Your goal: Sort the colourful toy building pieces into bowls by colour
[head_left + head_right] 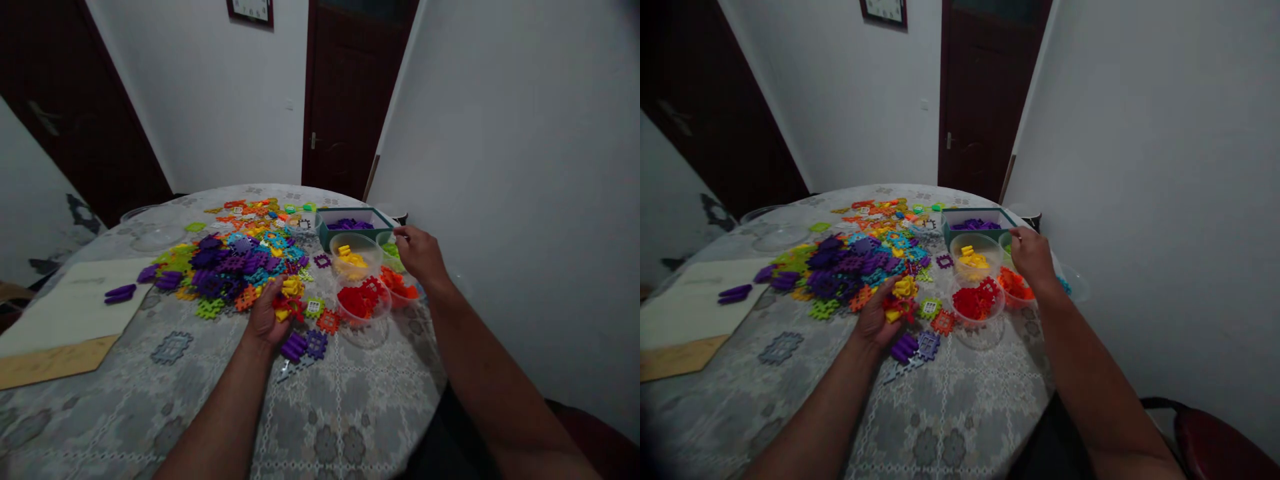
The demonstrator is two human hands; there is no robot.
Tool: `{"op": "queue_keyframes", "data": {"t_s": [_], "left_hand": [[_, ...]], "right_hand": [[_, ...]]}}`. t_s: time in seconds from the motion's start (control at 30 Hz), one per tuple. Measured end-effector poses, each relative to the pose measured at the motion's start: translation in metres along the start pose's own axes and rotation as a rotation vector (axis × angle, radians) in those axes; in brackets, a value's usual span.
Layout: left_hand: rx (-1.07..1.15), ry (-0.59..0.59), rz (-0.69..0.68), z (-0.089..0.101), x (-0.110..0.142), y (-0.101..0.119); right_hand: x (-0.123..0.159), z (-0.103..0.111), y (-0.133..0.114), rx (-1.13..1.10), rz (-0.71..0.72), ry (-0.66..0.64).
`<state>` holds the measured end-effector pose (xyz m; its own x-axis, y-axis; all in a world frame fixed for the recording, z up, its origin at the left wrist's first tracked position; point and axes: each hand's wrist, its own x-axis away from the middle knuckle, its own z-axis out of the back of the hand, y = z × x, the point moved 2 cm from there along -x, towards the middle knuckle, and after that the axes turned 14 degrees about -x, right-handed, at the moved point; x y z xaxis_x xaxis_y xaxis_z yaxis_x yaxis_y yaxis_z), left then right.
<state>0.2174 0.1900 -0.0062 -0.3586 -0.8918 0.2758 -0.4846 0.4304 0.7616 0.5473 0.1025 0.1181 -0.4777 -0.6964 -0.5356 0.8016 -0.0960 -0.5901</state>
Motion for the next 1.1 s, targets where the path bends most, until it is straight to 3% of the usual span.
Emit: {"op": "queue_keyframes", "data": {"t_s": [0.2,0.33,0.47,0.57,0.93,1.1], "left_hand": [[0.002,-0.058,0.003,-0.001,0.002,-0.003],[0.012,-0.108,-0.01,-0.001,0.003,-0.004],[0.034,-0.19,-0.022,-0.003,0.004,-0.004],[0.05,-0.213,-0.008,-0.003,0.005,-0.005],[0.064,-0.141,0.082,-0.007,0.009,-0.001],[0.066,-0.143,0.077,-0.008,0.01,-0.001]], "right_hand": [[0.063,-0.037,-0.095,-0.3,0.305,-0.353],[0.086,-0.073,-0.123,-0.271,0.397,-0.549],[0.087,-0.102,-0.126,-0.132,0.38,-0.658],[0.085,-0.113,-0.127,-0.094,0.366,-0.693],[0.086,-0.118,-0.119,-0.257,0.275,-0.543],[0.072,-0.105,-0.107,-0.318,0.257,-0.453]]}}
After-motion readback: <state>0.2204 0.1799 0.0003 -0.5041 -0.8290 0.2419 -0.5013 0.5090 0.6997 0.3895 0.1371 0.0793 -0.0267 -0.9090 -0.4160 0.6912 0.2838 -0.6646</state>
